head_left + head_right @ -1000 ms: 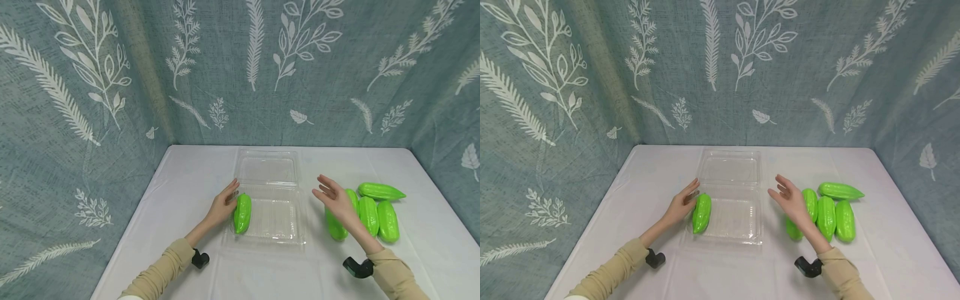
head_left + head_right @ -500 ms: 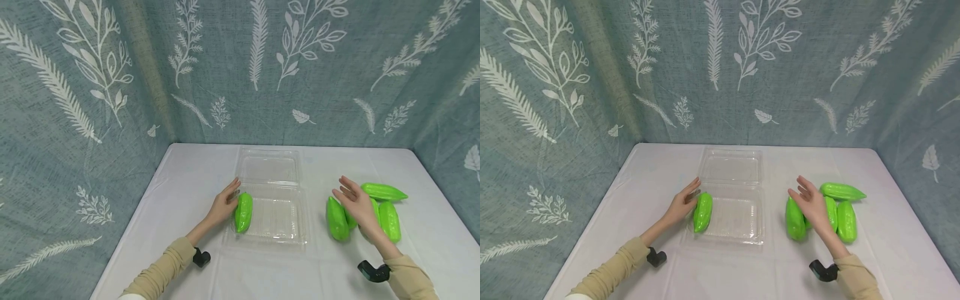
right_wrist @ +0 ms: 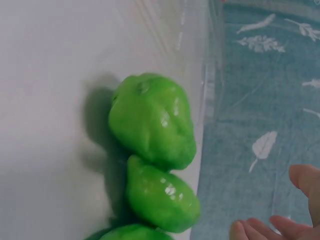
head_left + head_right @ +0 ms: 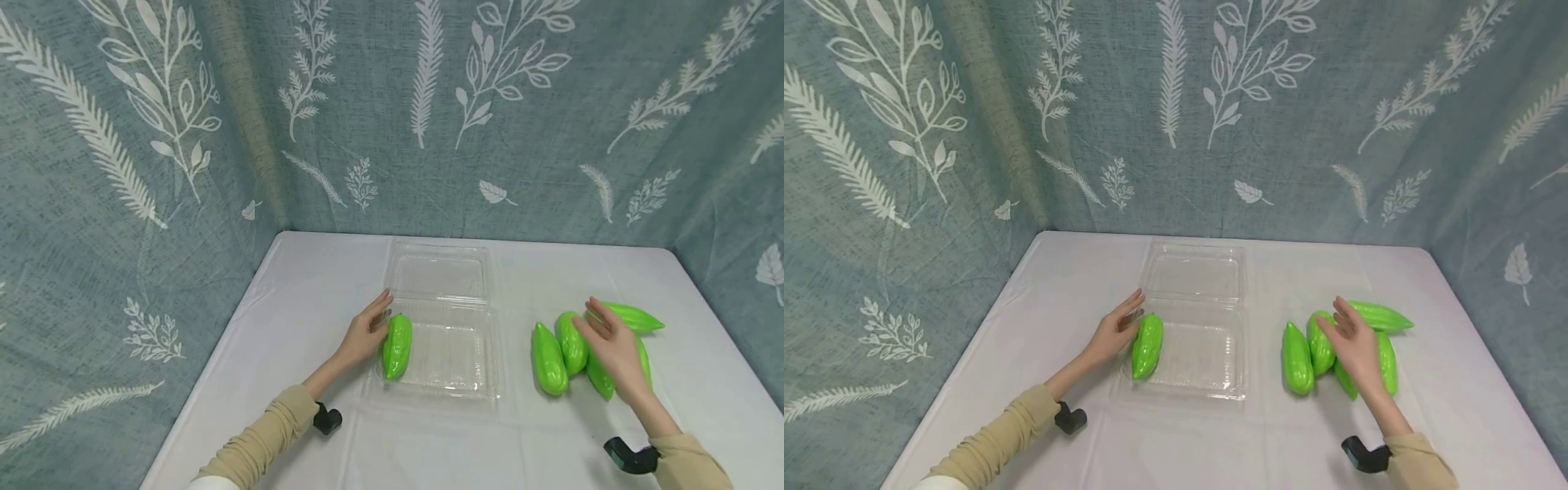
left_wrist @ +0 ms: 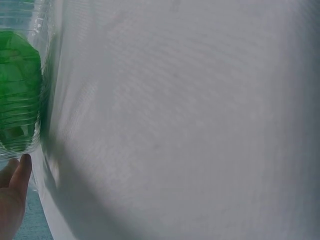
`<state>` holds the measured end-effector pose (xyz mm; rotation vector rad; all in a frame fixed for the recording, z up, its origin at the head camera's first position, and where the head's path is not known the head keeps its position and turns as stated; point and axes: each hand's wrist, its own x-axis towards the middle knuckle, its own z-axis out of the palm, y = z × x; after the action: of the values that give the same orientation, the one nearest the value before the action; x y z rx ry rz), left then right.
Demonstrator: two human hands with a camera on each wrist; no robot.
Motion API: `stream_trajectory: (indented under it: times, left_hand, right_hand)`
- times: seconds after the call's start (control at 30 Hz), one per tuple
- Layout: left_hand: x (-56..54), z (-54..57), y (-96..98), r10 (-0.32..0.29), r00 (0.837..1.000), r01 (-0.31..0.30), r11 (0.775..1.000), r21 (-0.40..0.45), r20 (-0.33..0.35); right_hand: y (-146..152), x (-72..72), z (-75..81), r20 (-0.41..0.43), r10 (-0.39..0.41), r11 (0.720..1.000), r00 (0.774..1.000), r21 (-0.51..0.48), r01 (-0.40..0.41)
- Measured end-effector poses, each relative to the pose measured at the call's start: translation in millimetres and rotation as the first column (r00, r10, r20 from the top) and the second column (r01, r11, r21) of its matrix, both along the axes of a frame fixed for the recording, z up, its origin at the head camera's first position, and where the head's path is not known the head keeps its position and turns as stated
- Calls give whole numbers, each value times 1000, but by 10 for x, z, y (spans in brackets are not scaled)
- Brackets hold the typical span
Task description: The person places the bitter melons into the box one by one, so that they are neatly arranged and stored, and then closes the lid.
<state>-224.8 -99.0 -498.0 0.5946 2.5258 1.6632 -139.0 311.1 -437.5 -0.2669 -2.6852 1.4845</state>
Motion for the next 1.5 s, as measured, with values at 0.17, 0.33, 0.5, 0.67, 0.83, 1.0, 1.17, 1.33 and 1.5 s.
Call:
stream_trajectory:
  times: [0.17, 0.33, 0.5, 0.67, 0.83, 1.0, 1.17, 1.33, 1.5]
  left_hand:
    - [-4, -15, -8, -11, 1000, 11, 1000, 0, 11]
    - [3, -16, -13, -6, 1000, 6, 1000, -2, 10]
    - [29, 53, -16, -3, 1000, 4, 1000, -7, 23]
    - [139, 324, 8, -28, 998, 29, 1000, -9, 51]
    - [150, 348, 16, -33, 999, 33, 999, -5, 39]
    - [77, 133, 7, -3, 1000, 3, 1000, 0, 4]
    - [18, 11, -8, 1, 1000, -1, 1000, -16, 8]
    - [12, 11, -19, -14, 1000, 14, 1000, -1, 14]
    - [2, 4, -20, -12, 1000, 12, 1000, -3, 16]
  right_hand:
    - [276, -84, -405, -21, -86, 995, 996, 50, 87]
    - [468, -105, -648, -39, -150, 985, 988, 75, 153]
    - [362, 62, -344, -12, -183, 982, 983, 54, 183]
    - [740, 0, -730, -26, -243, 966, 970, 85, 245]
    - [976, -8, -924, 14, -266, 960, 964, 88, 264]
    - [1015, 64, -915, 35, -274, 958, 961, 99, 270]
    - [893, 157, -676, 82, -340, 939, 937, 89, 333]
    - [963, 178, -727, 71, -343, 935, 937, 121, 333]
    - [1068, 194, -897, 74, -303, 940, 950, 190, 284]
